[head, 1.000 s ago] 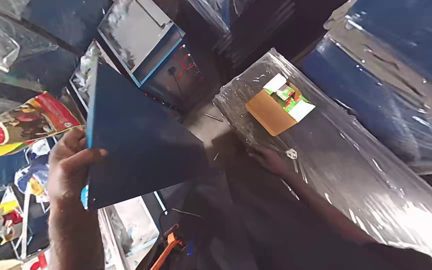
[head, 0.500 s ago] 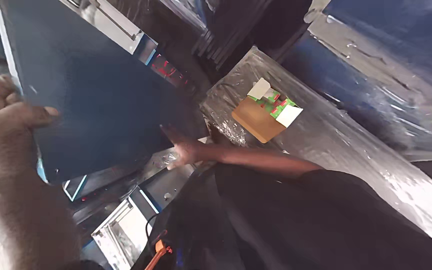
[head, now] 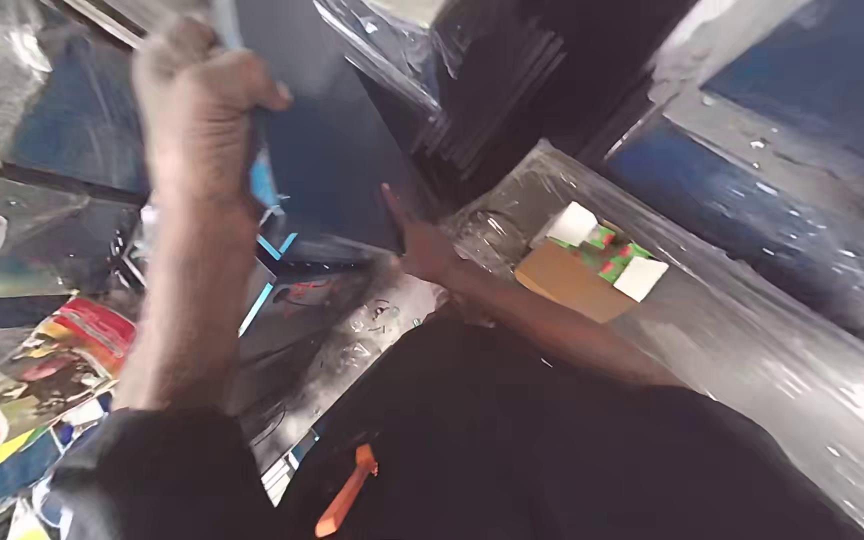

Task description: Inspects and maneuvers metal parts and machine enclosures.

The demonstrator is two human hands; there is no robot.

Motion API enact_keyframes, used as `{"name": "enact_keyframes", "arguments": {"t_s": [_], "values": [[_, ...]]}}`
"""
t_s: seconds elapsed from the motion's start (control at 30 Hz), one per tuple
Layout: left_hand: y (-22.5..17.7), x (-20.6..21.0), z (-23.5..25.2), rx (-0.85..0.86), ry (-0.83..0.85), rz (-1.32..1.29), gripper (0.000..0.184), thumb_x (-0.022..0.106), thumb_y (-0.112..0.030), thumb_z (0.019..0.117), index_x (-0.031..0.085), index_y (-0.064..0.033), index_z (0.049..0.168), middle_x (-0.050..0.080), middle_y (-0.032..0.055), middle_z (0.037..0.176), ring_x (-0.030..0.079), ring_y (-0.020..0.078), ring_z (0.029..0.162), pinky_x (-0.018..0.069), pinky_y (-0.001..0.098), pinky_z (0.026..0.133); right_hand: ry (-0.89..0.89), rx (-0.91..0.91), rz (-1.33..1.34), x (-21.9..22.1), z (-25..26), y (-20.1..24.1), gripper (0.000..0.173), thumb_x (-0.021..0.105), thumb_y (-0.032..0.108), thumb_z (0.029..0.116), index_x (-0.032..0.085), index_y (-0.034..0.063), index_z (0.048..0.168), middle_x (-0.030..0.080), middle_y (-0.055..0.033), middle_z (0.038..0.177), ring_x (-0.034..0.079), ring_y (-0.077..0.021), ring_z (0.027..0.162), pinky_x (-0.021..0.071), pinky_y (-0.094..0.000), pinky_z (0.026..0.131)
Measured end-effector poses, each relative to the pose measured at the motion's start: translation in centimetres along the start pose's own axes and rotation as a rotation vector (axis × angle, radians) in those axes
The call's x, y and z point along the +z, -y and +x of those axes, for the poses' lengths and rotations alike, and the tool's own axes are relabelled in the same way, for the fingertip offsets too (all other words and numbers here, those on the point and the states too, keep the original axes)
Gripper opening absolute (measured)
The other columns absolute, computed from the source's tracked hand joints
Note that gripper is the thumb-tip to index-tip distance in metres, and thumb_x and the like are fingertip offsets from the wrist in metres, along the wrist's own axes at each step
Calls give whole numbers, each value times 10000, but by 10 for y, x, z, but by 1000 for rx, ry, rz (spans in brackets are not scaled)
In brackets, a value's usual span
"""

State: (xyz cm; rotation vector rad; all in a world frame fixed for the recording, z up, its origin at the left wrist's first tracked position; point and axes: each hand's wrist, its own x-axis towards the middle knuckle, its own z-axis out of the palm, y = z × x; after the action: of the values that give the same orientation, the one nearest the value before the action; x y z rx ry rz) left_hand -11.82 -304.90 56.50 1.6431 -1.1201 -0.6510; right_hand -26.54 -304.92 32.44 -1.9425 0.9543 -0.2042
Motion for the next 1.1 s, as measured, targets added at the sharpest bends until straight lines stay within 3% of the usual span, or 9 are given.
{"name": "enact_keyframes", "arguments": {"t_s": [0.07, 0.13, 0.2, 0.3, 0.47, 0.73, 0.83, 1.0, 1.1], "values": [[11, 7, 17, -31, -32, -96, 290, 655, 59, 761, 546, -103, 975, 612, -30, 772, 630, 68, 683, 576, 258, 601, 23, 82, 0, -13, 12, -1, 1225, 851, 166, 796, 17, 343, 1676, 456, -168, 1579, 682, -436, 1085, 550, -677, 858], [22, 15, 36, -34, -32, -231, 306, 676, 87, 788, 526, -52, 1015, 599, 5, 725, 607, 84, 596, 555, 253, 525, -16, 102, -66, -16, 29, -11, 1078, 847, 212, 813, 186, 290, 1660, 667, -225, 1259, 683, -452, 1018, 535, -693, 820], [40, 20, 60, -30, -7, -362, 372, 696, 87, 809, 503, 21, 1120, 629, 88, 761, 632, 148, 606, 567, 303, 527, 8, 136, -176, -20, 54, -18, 885, 813, 297, 852, 341, 190, 1594, 704, -236, 1065, 686, -448, 968, 530, -669, 813], [60, 26, 92, -92, 30, -369, 513, 743, 13, 833, 447, 46, 1251, 659, 176, 822, 639, 213, 560, 559, 342, 458, 70, 254, -178, -28, 88, -32, 683, 818, 311, 862, 542, 88, 1446, 675, -249, 1221, 642, -433, 1160, 487, -663, 986], [90, 23, 138, -163, 5, -294, 585, 777, -86, 855, 418, 29, 1303, 693, 190, 881, 684, 239, 601, 588, 369, 492, 9, 196, -134, -25, 143, -51, 612, 851, 269, 831, 615, 21, 1338, 672, -230, 1262, 638, -370, 1211, 483, -598, 1051], [152, -1, 203, -192, -102, -193, 648, 795, -135, 796, 418, -8, 1307, 698, 173, 909, 701, 254, 647, 599, 417, 512, 19, 275, -257, -25, 237, -44, 568, 859, 351, 810, 678, -1, 1218, 672, -271, 1199, 635, -442, 1161, 490, -668, 984], [168, -5, 230, -206, -156, -148, 653, 810, -148, 775, 440, -3, 1294, 696, 176, 907, 717, 265, 703, 620, 451, 577, -102, 210, -145, -16, 277, -64, 525, 871, 291, 774, 693, 36, 1197, 709, -226, 1105, 695, -384, 1010, 540, -635, 902], [187, -20, 278, -228, -254, -185, 654, 802, -126, 793, 432, 13, 1314, 694, 187, 919, 723, 267, 701, 633, 439, 573, -110, 198, 295, -5, 321, -54, 790, 888, 271, 801, 505, 106, 1471, 653, -188, 1289, 697, -282, 1064, 603, -491, 911], [201, -33, 303, -219, -290, -236, 634, 796, -123, 798, 445, 23, 1305, 689, 188, 906, 713, 264, 690, 624, 435, 571, -77, 137, 234, -3, 289, -46, 897, 830, 335, 870, 341, 143, 1598, 571, -150, 1456, 687, -249, 1137, 615, -450, 918]]}}
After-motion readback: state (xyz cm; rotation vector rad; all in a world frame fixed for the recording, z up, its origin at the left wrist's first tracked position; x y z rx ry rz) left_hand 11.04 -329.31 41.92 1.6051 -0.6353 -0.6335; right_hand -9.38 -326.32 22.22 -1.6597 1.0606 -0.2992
